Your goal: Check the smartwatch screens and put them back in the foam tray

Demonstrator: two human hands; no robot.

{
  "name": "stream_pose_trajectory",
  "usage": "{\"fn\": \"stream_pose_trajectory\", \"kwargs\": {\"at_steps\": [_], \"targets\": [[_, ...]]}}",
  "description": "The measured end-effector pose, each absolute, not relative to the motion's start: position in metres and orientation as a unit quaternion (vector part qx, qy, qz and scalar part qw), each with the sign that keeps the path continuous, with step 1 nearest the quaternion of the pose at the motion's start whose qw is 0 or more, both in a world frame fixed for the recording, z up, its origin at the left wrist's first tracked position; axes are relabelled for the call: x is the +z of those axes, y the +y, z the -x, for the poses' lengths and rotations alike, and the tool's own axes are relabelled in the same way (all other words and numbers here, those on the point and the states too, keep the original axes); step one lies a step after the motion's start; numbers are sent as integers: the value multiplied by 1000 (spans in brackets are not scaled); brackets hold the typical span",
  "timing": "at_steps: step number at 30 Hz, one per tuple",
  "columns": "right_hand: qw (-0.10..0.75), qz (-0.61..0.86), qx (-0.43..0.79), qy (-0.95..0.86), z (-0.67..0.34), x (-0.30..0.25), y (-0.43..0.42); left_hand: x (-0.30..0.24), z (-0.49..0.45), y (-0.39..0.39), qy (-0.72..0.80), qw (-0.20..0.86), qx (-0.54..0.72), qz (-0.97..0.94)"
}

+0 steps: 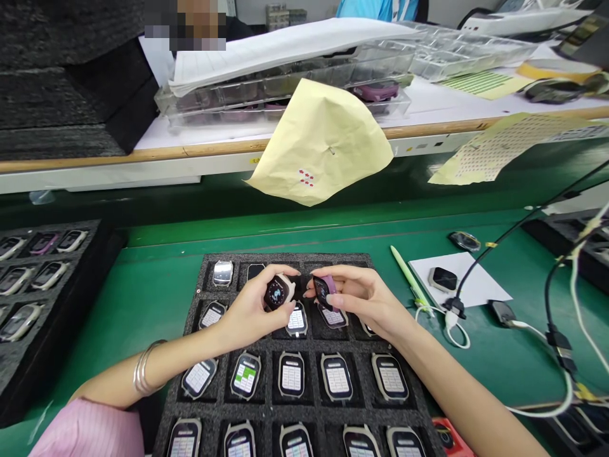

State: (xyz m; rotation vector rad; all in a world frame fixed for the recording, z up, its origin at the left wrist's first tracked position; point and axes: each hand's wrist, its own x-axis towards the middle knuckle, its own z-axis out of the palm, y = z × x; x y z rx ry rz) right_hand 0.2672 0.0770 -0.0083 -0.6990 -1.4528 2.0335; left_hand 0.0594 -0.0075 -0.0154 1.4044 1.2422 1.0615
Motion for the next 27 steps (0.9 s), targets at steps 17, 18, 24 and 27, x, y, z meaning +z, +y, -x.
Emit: {"fn": "stream_pose_trajectory", "kwargs": {"at_steps": [17,18,24,27], "targets": [[263,297,739,-544,-268,-10,78,-13,-59,-6,525,436,423,-597],[262,300,738,-544,-268,-9,78,-13,-59,-6,527,432,419,-600],[272,285,738,-547,-268,-10,78,-17,-59,-4,532,441,416,-591],[278,290,739,-542,-268,-10,79,-18,-59,-2,529,443,419,-590]]}}
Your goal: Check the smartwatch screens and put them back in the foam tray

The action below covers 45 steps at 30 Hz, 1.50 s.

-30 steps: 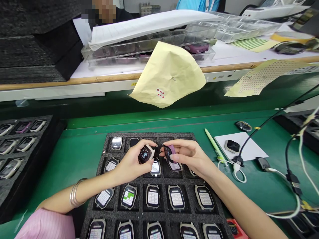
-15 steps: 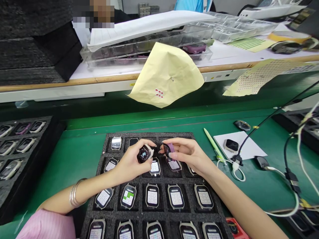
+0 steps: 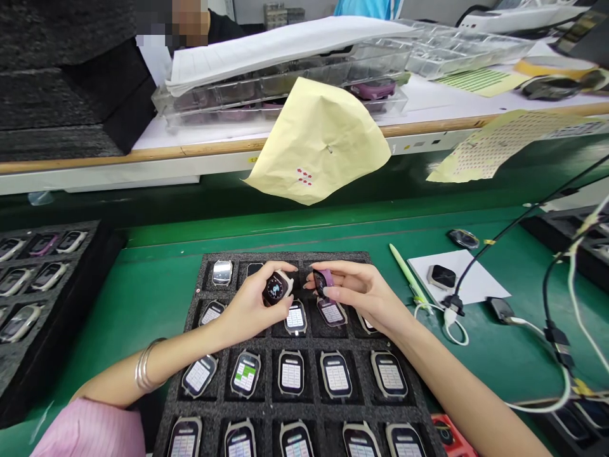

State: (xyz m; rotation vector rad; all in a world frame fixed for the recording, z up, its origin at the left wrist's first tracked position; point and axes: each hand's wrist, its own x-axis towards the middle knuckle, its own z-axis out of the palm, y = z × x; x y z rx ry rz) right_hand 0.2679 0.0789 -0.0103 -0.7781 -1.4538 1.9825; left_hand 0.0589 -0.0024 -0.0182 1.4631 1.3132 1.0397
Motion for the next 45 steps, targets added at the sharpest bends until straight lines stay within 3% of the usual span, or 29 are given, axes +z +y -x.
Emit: {"fn": "stream_pose_trajectory", "kwargs": {"at_steps": [23,32,45], "targets": [[264,269,758,-532,-270,-9,79,-15,-57,-2,545,418,429,-588],[275,265,820,-427,-266,-8,80,-13,-60,4,469,628,475,-400],[290,287,800,-440,-264,-9,75,-9,-57,2,446,644,493,-378]]}}
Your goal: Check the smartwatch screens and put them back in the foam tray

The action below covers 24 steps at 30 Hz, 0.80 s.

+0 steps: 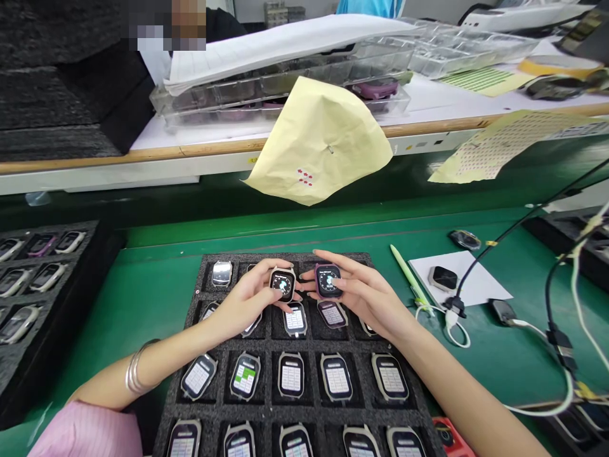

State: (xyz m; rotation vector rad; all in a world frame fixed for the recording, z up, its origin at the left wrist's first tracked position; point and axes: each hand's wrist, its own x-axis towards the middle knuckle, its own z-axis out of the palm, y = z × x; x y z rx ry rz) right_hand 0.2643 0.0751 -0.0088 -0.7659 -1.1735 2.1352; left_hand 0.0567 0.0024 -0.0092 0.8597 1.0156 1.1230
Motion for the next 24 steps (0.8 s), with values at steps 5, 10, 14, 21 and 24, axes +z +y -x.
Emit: {"fn": "stream_pose_trajectory", "kwargs": {"at_steps": [5,10,14,21,24], "targets": [[291,284,802,-438,-264,-10,75,-9,-56,2,444,644,495,-378],[287,281,798,-449,-264,-10,75,-11,-57,3,440,642,491,-393],[288,288,786,-465,-264,-11,74,-14,-58,2,450,621,488,-418],[281,280,748,-532,-266,-14,74,-18,-57,1,450,613,485,-432],[267,246,746,-558,-268,-16,77,-17,-58,1,447,612,491,-431]]}}
